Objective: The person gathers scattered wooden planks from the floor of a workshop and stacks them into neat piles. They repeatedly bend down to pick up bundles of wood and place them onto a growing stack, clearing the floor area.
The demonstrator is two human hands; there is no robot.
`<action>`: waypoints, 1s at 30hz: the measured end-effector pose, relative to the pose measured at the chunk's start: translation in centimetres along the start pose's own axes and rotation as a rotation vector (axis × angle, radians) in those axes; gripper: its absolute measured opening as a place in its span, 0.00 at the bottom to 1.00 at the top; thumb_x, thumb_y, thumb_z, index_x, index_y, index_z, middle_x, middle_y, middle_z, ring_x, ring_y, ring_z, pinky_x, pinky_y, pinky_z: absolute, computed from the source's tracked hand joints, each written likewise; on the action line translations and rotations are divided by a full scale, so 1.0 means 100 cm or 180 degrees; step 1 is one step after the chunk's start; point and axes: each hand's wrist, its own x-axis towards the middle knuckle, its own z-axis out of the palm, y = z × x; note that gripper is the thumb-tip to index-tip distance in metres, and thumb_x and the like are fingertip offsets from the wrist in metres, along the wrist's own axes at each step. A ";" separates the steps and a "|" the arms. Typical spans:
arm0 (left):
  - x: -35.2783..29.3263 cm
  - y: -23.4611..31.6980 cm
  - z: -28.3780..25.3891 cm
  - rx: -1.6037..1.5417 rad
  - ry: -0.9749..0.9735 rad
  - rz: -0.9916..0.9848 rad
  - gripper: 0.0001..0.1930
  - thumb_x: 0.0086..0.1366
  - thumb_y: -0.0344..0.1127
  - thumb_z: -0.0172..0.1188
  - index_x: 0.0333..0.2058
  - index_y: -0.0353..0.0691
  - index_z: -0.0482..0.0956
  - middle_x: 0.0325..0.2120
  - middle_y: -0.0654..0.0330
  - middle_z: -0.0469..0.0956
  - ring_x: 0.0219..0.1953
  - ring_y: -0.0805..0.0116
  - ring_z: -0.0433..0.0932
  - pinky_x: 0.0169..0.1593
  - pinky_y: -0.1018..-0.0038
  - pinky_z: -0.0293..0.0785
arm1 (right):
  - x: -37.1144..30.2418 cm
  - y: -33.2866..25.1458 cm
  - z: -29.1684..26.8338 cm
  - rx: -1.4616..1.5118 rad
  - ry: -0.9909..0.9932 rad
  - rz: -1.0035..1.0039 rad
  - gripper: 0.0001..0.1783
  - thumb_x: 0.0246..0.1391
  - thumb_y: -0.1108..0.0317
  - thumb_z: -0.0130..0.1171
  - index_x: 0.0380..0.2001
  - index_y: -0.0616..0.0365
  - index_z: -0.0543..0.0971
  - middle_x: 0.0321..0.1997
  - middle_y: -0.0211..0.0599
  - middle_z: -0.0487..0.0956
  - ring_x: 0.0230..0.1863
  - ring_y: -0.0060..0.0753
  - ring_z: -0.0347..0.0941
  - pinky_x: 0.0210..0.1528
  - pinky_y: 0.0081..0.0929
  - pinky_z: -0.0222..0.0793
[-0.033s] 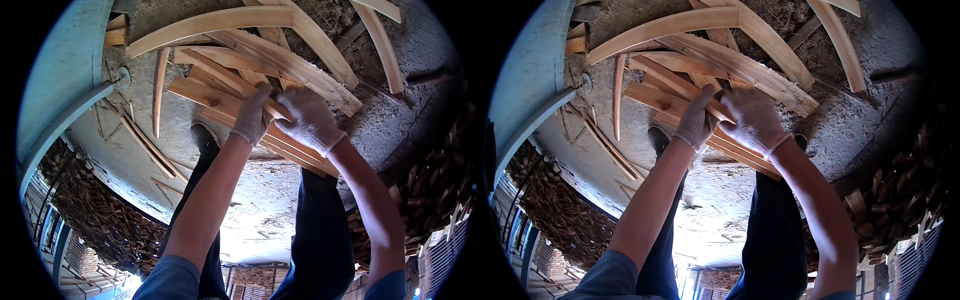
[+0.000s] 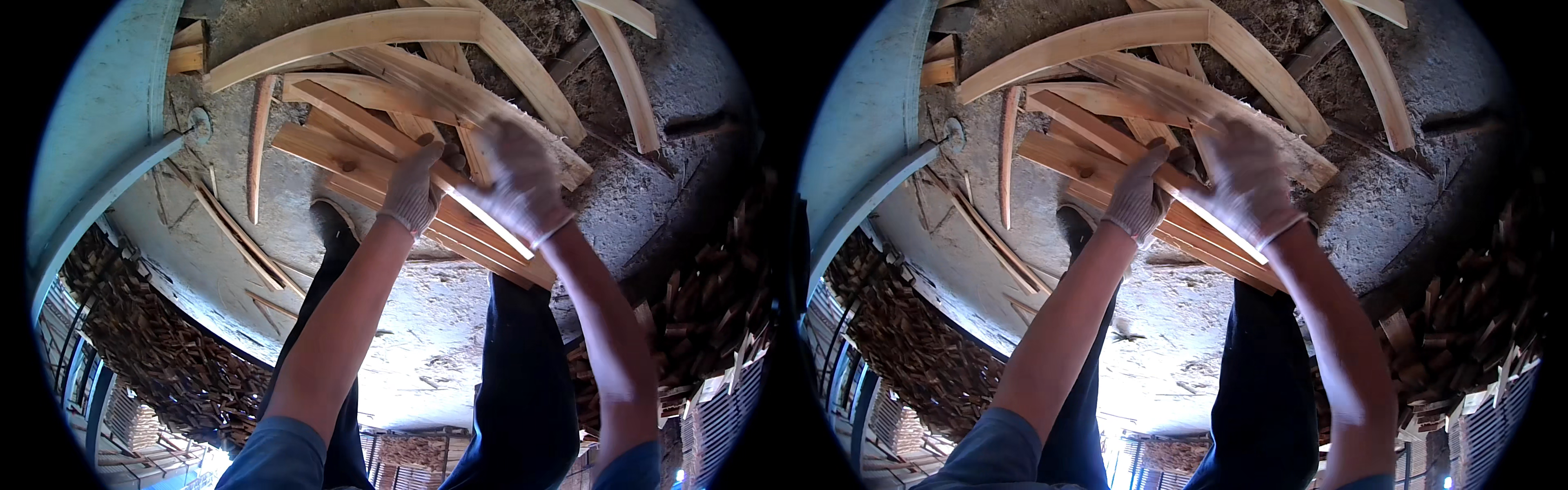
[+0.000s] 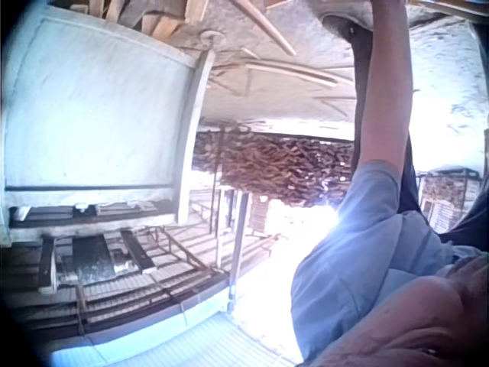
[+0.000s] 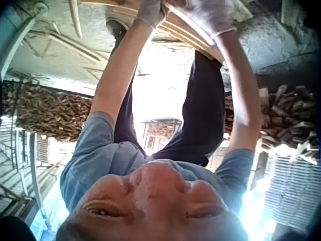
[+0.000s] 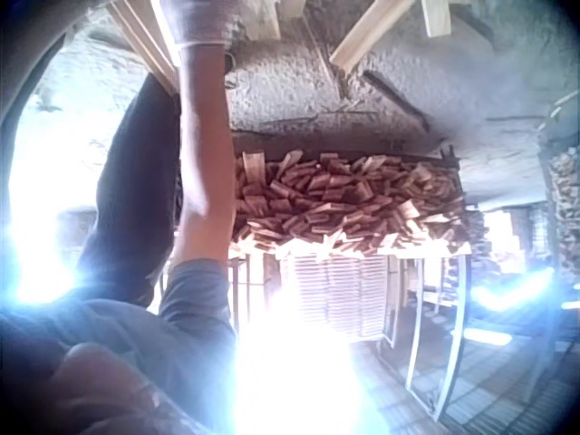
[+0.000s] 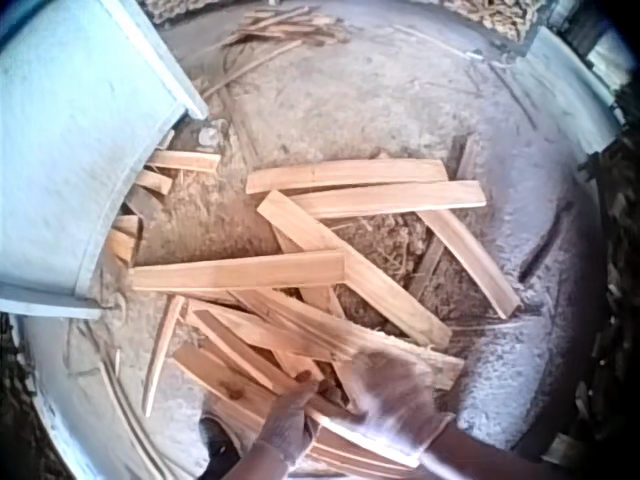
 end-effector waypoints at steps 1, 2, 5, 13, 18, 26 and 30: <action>0.002 0.000 -0.008 -0.0135 -0.0163 -0.0038 0.15 0.69 0.27 0.63 0.51 0.36 0.72 0.37 0.49 0.83 0.40 0.58 0.86 0.39 0.72 0.89 | 0.013 0.014 -0.015 0.0475 -0.0684 0.0955 0.44 0.47 0.40 0.74 0.59 0.57 0.72 0.58 0.45 0.76 0.64 0.44 0.69 0.64 0.40 0.67; 0.002 -0.005 -0.004 -0.0110 -0.0018 -0.0088 0.14 0.69 0.27 0.62 0.51 0.36 0.72 0.38 0.50 0.83 0.40 0.58 0.86 0.39 0.72 0.89 | 0.003 0.038 -0.001 -0.0370 -0.0331 0.1322 0.40 0.49 0.45 0.74 0.57 0.58 0.72 0.55 0.44 0.77 0.56 0.43 0.75 0.57 0.40 0.73; -0.001 -0.007 0.002 -0.0078 0.0190 -0.0298 0.12 0.70 0.29 0.62 0.50 0.37 0.74 0.38 0.53 0.83 0.39 0.62 0.86 0.37 0.77 0.88 | -0.004 0.059 0.009 -0.1254 -0.0987 0.1238 0.32 0.50 0.56 0.73 0.53 0.59 0.72 0.50 0.44 0.77 0.44 0.42 0.81 0.44 0.38 0.79; -0.072 0.018 -0.008 0.0099 -0.0359 -0.0583 0.23 0.66 0.38 0.71 0.55 0.36 0.74 0.43 0.56 0.81 0.44 0.63 0.83 0.49 0.69 0.84 | -0.058 -0.104 -0.049 0.1050 -0.1500 0.1440 0.50 0.46 0.38 0.72 0.57 0.70 0.68 0.48 0.58 0.78 0.42 0.50 0.84 0.41 0.41 0.84; -0.156 0.073 -0.053 0.0497 0.0126 -0.0062 0.20 0.66 0.37 0.66 0.52 0.35 0.74 0.41 0.56 0.80 0.42 0.64 0.81 0.45 0.70 0.83 | -0.065 -0.143 -0.052 0.2240 -0.1790 0.0552 0.51 0.52 0.33 0.68 0.64 0.65 0.70 0.52 0.53 0.79 0.42 0.44 0.85 0.43 0.39 0.83; -0.171 0.233 -0.225 0.1402 0.1246 0.0618 0.18 0.66 0.40 0.69 0.48 0.36 0.78 0.41 0.55 0.79 0.44 0.63 0.80 0.51 0.67 0.80 | 0.098 -0.085 0.006 0.0442 -0.0408 0.0338 0.30 0.62 0.53 0.60 0.61 0.60 0.74 0.57 0.53 0.79 0.59 0.53 0.77 0.62 0.46 0.73; -0.161 0.298 -0.359 0.2227 0.2244 0.0659 0.33 0.63 0.42 0.70 0.61 0.32 0.70 0.45 0.50 0.81 0.47 0.57 0.82 0.51 0.68 0.80 | 0.183 -0.063 0.032 0.0159 -0.1023 0.0275 0.27 0.62 0.59 0.59 0.62 0.55 0.75 0.57 0.53 0.80 0.54 0.55 0.79 0.59 0.46 0.74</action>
